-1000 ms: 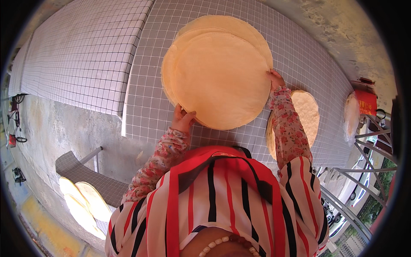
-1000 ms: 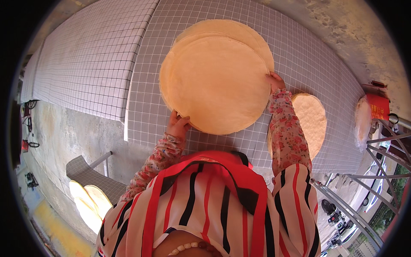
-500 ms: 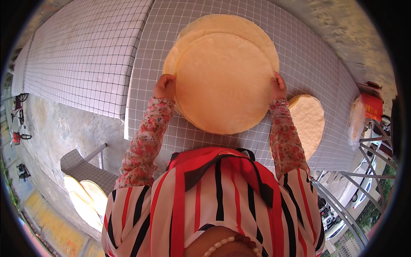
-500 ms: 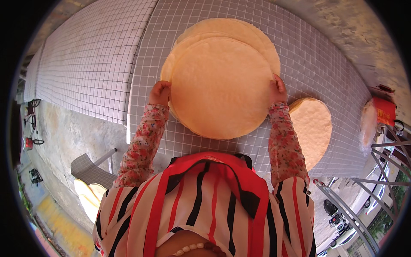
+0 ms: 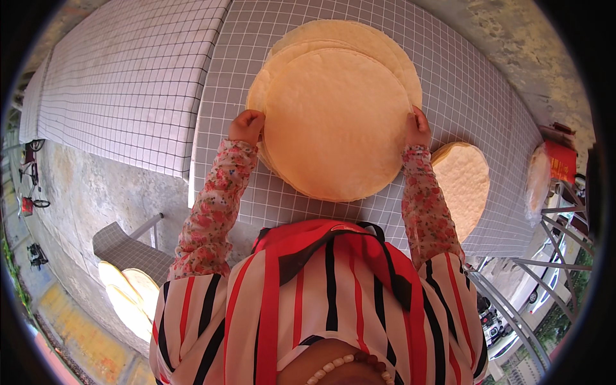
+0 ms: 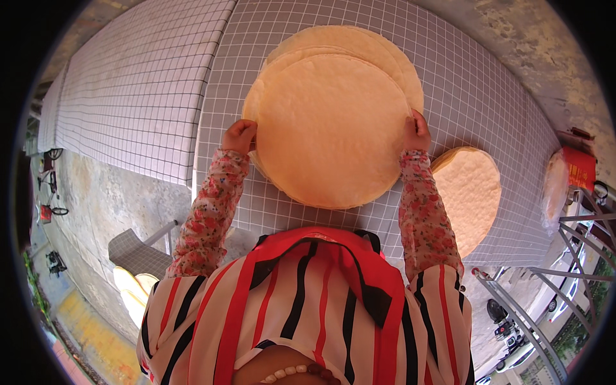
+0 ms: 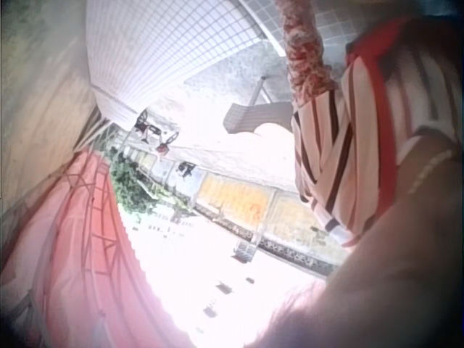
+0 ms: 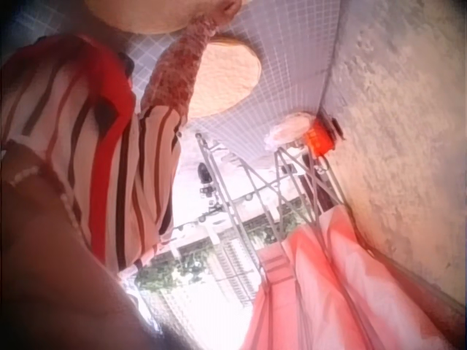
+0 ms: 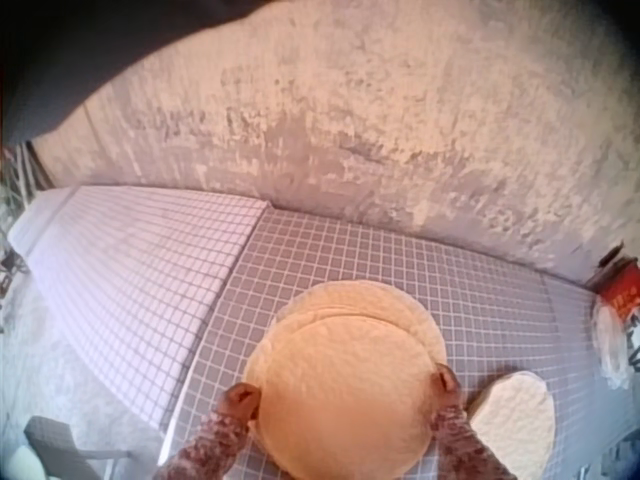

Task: The person stacks large, thin circular flatbreads on a table by hand, picking up individual pieces and organizing them into stacks.

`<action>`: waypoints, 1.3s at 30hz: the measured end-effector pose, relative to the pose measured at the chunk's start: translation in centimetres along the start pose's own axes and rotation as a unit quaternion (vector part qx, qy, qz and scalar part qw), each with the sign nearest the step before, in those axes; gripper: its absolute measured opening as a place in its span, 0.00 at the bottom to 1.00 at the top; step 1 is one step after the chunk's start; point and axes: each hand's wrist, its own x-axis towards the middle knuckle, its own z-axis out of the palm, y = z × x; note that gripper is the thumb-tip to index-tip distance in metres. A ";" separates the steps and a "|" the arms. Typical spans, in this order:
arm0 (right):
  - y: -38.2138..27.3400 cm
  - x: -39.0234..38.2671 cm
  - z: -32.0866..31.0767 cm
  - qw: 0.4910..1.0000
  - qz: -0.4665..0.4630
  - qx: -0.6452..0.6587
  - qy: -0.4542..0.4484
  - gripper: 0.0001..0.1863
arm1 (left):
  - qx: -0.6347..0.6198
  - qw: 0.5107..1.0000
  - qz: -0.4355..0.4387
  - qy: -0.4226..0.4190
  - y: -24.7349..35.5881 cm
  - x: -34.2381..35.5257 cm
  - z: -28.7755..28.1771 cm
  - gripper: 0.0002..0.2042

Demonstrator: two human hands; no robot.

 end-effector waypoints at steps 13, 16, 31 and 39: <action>1.1 0.3 -0.3 0.994 0.067 0.082 -0.010 0.16 | 0.070 0.986 0.140 0.061 -2.4 1.1 0.2 0.07; 0.4 -0.8 -1.5 0.986 0.096 0.133 -0.026 0.18 | 0.082 0.990 0.103 0.060 -1.8 0.5 0.1 0.12; -0.8 -5.2 -2.8 0.988 -0.029 -0.154 0.006 0.16 | 0.016 0.996 0.008 -0.088 -2.5 1.2 -0.5 0.11; -0.3 -4.7 -1.1 0.961 -0.049 -0.271 -0.009 0.18 | 0.102 0.973 0.206 -0.029 -8.2 6.0 -3.3 0.14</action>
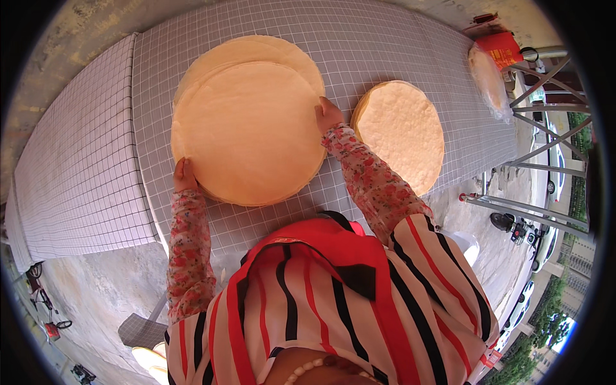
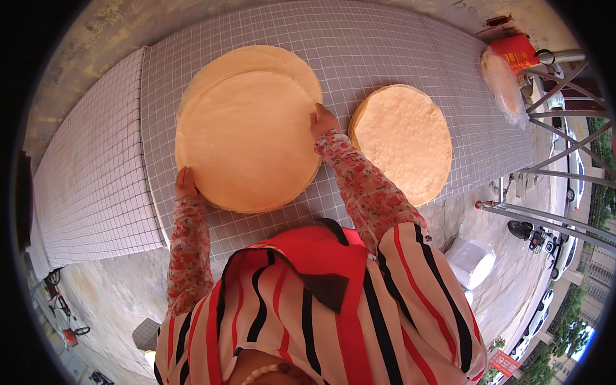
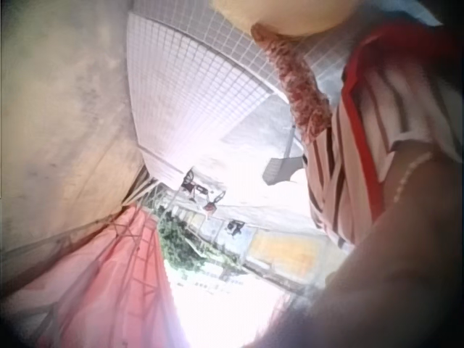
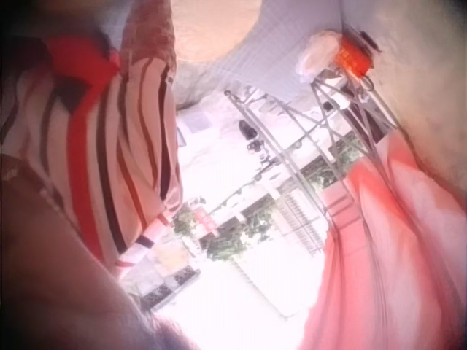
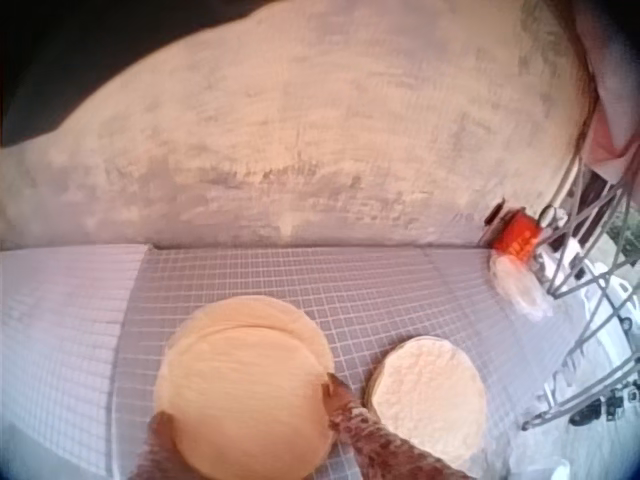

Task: The person stacks large, thin circular flatbreads on a table by hand, picking up individual pieces and organizing them into stacks.

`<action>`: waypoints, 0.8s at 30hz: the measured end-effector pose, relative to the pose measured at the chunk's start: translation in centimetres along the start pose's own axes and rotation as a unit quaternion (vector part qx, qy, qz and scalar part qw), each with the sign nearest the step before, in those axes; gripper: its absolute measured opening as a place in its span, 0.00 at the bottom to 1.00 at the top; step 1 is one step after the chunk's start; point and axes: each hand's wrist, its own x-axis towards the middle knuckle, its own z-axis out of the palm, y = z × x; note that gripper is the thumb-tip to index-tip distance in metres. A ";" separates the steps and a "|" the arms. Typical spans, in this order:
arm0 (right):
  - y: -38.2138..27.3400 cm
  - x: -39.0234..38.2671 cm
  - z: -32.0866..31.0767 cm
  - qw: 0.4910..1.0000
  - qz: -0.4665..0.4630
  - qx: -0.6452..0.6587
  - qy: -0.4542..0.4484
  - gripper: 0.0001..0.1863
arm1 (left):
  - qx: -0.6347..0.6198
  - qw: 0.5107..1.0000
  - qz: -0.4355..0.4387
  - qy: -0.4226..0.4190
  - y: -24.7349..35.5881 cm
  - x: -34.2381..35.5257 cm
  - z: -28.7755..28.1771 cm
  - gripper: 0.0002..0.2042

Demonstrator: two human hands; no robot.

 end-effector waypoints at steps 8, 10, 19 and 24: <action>-1.4 -0.5 -5.2 0.949 -0.077 0.297 0.069 0.21 | 0.046 0.998 0.035 -0.021 15.1 -2.3 5.2 0.14; -2.5 -1.1 -9.7 0.922 -0.079 0.378 0.036 0.22 | 0.022 0.996 0.067 -0.046 18.0 -2.6 7.2 0.14; 12.9 -4.4 -33.1 0.929 -0.011 0.341 0.143 0.25 | -0.112 0.971 0.083 -0.196 28.6 -12.5 28.7 0.10; 19.2 -7.7 -37.8 0.939 0.002 0.296 0.174 0.25 | -0.060 0.965 0.139 -0.214 24.7 -16.0 37.9 0.10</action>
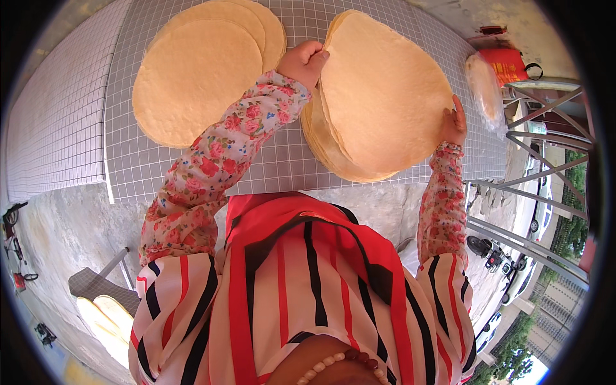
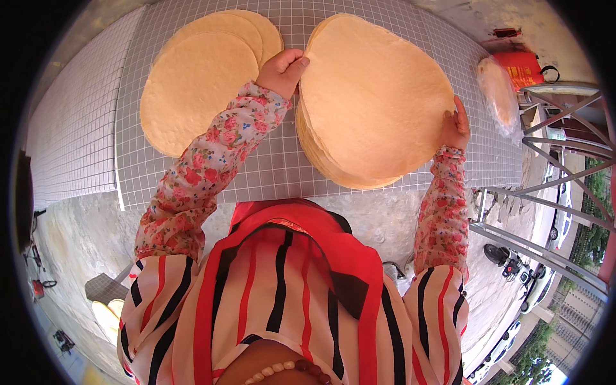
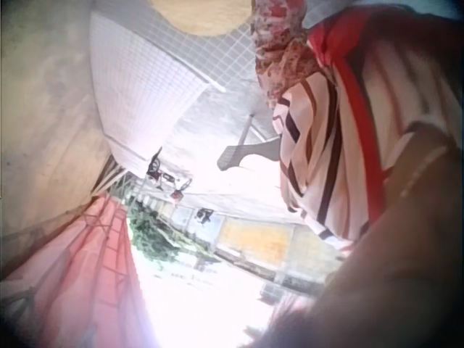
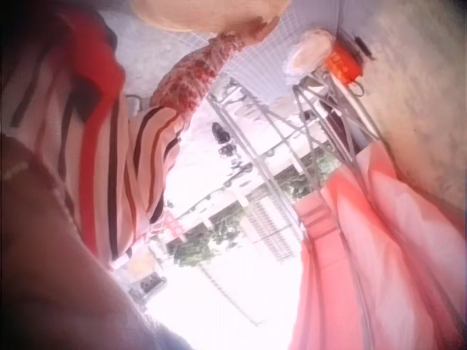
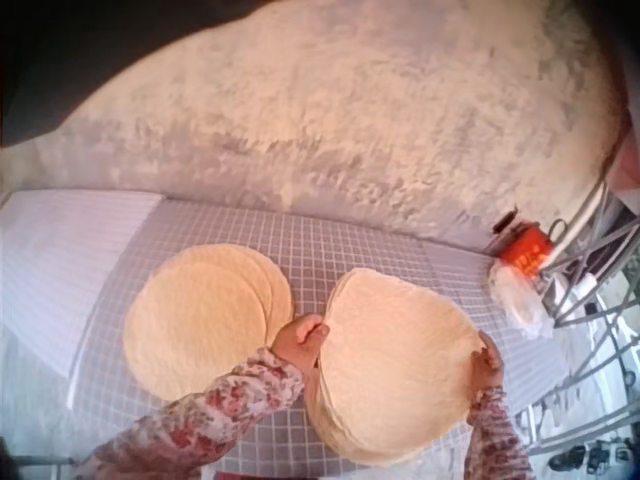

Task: The person stacks large, thin circular flatbreads on a table by hand, picking up individual pieces and organizing them into stacks.

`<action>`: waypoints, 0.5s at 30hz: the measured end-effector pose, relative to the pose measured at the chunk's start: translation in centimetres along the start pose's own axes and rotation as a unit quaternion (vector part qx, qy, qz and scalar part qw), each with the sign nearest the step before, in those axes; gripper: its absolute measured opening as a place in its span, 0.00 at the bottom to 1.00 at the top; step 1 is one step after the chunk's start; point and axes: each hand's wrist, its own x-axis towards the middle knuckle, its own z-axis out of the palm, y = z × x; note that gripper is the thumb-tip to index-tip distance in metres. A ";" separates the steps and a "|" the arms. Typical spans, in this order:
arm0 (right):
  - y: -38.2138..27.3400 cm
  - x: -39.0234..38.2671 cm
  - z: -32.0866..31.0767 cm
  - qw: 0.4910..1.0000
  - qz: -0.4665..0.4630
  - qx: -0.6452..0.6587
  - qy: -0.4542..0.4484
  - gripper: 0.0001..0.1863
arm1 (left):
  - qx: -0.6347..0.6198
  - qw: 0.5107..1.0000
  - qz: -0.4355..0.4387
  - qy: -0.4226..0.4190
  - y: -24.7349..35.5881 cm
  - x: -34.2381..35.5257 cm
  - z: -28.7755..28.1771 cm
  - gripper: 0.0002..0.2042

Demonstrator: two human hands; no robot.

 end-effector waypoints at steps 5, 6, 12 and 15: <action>1.4 -1.3 -2.8 1.000 -0.005 0.011 -0.016 0.24 | -0.003 1.000 0.009 0.005 -2.7 -1.8 4.1 0.09; 1.7 -1.5 -3.3 1.000 -0.002 -0.008 -0.013 0.25 | 0.000 1.000 0.011 0.007 -3.0 -2.4 4.3 0.08; 7.0 -2.0 -2.5 0.998 0.059 -0.013 -0.026 0.24 | 0.124 0.991 -0.042 0.019 -10.4 -5.0 3.6 0.08; 13.3 -2.0 -3.2 0.992 0.122 -0.045 0.006 0.24 | 0.182 0.970 -0.156 -0.028 -15.7 -4.4 3.2 0.09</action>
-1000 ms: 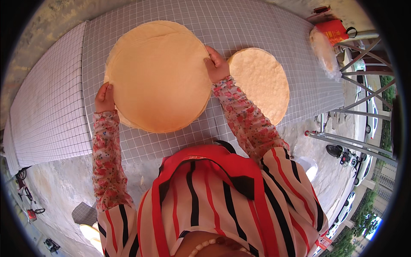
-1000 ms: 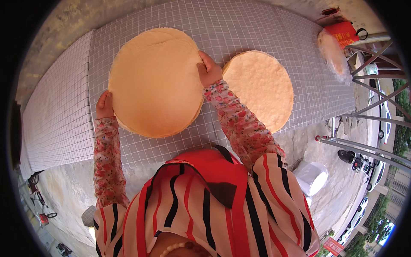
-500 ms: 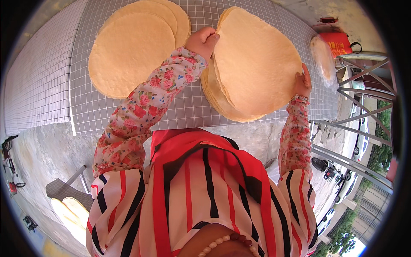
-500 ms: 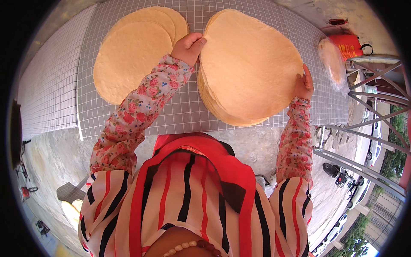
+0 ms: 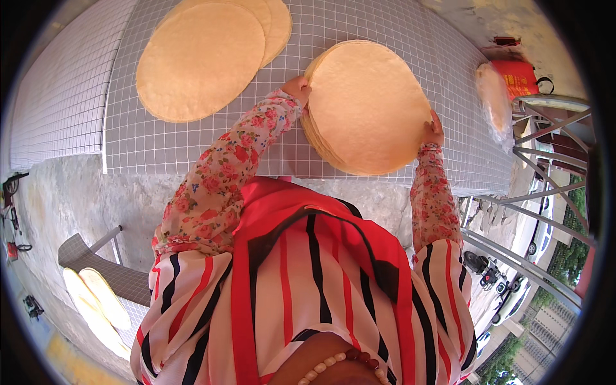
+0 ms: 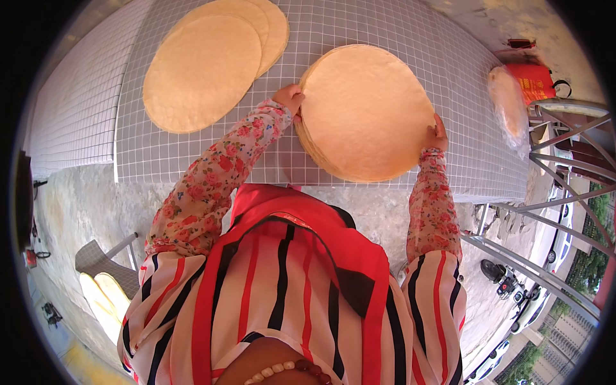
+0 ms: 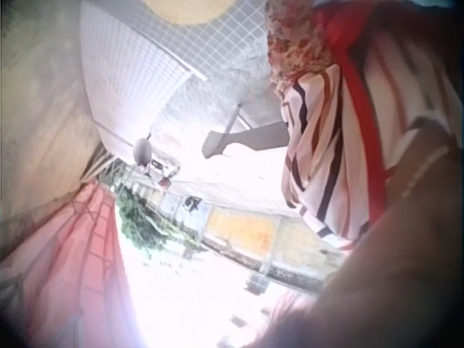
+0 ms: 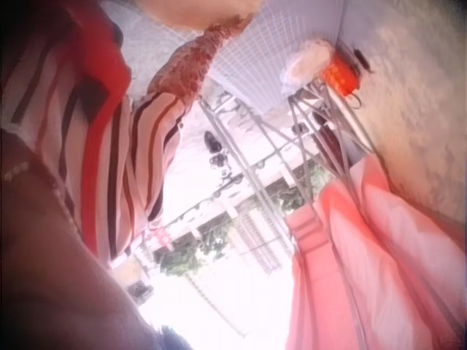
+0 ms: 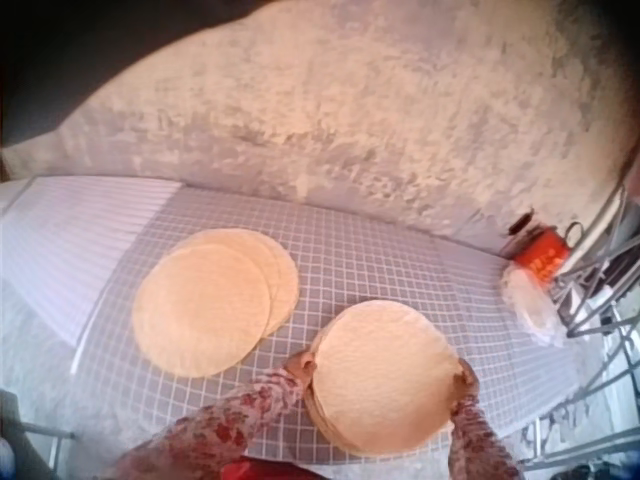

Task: The person stacks large, thin circular flatbreads on a table by hand, picking up individual pieces and organizing them into stacks.

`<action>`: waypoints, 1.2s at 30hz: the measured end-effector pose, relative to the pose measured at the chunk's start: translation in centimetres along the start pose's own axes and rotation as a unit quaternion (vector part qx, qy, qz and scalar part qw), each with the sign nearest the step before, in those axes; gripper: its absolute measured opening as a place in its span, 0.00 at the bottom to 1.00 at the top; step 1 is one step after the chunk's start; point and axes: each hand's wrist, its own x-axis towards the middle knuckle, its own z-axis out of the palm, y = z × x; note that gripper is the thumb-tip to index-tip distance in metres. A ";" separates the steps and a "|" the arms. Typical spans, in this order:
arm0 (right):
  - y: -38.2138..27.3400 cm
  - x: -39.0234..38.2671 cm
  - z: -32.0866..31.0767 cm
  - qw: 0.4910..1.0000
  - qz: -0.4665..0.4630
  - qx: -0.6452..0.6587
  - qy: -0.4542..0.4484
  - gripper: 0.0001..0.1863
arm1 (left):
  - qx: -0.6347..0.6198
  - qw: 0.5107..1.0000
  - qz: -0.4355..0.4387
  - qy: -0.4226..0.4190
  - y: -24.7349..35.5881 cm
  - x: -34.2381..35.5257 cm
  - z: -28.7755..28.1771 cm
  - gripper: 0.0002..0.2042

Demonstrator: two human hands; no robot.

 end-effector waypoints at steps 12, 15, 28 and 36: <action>2.3 1.3 -0.6 0.993 0.111 -0.009 -0.049 0.23 | -0.170 0.983 -0.063 0.001 1.1 -2.5 -1.0 0.08; 1.2 0.5 -0.1 0.991 0.081 -0.091 -0.047 0.22 | -0.200 0.977 -0.071 0.006 0.4 -2.1 -0.5 0.06; 1.5 1.1 -0.8 0.982 0.074 -0.128 -0.117 0.24 | -0.196 0.979 -0.060 0.018 -0.5 -1.8 -0.5 0.06; -2.5 4.9 1.5 0.874 -0.075 -0.458 -0.143 0.30 | -0.271 0.936 0.108 0.197 -5.6 -5.2 -5.6 0.14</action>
